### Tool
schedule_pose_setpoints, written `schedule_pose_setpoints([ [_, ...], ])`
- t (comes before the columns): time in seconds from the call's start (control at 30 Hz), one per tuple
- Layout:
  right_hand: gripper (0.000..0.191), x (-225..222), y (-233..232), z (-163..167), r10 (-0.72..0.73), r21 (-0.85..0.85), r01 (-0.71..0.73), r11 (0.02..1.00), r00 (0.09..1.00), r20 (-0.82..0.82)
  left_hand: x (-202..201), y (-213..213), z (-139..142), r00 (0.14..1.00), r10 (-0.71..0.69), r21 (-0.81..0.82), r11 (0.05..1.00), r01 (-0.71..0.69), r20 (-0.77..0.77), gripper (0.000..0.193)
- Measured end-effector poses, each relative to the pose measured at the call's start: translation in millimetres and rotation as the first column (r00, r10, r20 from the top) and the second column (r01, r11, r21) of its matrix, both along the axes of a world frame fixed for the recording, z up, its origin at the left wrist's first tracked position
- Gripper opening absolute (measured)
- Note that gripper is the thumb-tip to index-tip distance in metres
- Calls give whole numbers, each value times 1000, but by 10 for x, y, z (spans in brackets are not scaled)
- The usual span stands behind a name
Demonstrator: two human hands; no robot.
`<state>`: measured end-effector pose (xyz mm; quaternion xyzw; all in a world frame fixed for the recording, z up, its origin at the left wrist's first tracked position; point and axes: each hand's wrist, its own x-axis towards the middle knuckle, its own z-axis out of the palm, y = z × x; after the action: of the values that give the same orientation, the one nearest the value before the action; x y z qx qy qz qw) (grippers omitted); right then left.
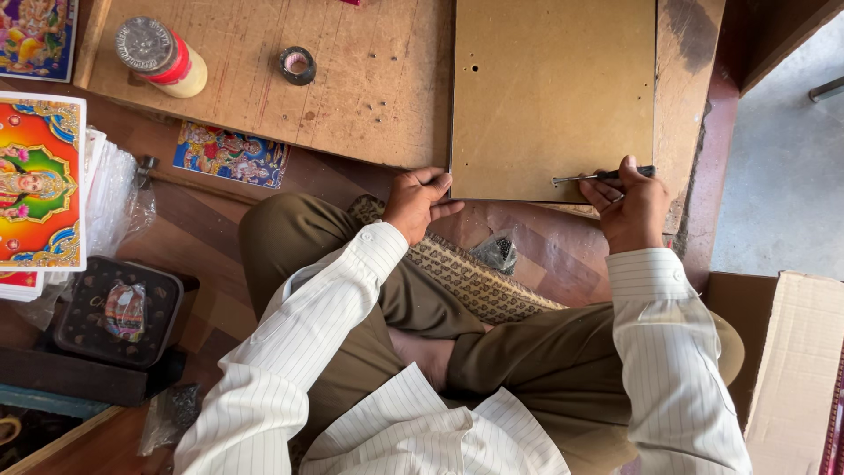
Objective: The person sits on the floor and uses a screwdriver to tighten screws into the backboard of a picture frame. They then flip the frame to reveal a colorful deity print inside a pink frame and continue to secure the backboard with the screwdriver.
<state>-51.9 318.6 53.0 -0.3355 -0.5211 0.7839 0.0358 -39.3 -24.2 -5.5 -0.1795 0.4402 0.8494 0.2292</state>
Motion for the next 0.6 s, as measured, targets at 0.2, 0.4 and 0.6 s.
schedule_pose_setpoints([
  [0.2, 34, -56, 117, -44, 13, -59, -12, 998, 999, 30, -16, -5, -11, 999, -10, -29, 1000, 10, -31, 20],
  [0.4, 36, -99, 138, -51, 27, -71, -26, 997, 1000, 15, -26, 32, 76, 995, 18, -71, 997, -25, -100, 18],
  [0.6, 30, -86, 63, 6, 16, -15, -15, 1000, 999, 29, 292, 210, 526, 623, -329, -698, 447, -559, -710, 28],
])
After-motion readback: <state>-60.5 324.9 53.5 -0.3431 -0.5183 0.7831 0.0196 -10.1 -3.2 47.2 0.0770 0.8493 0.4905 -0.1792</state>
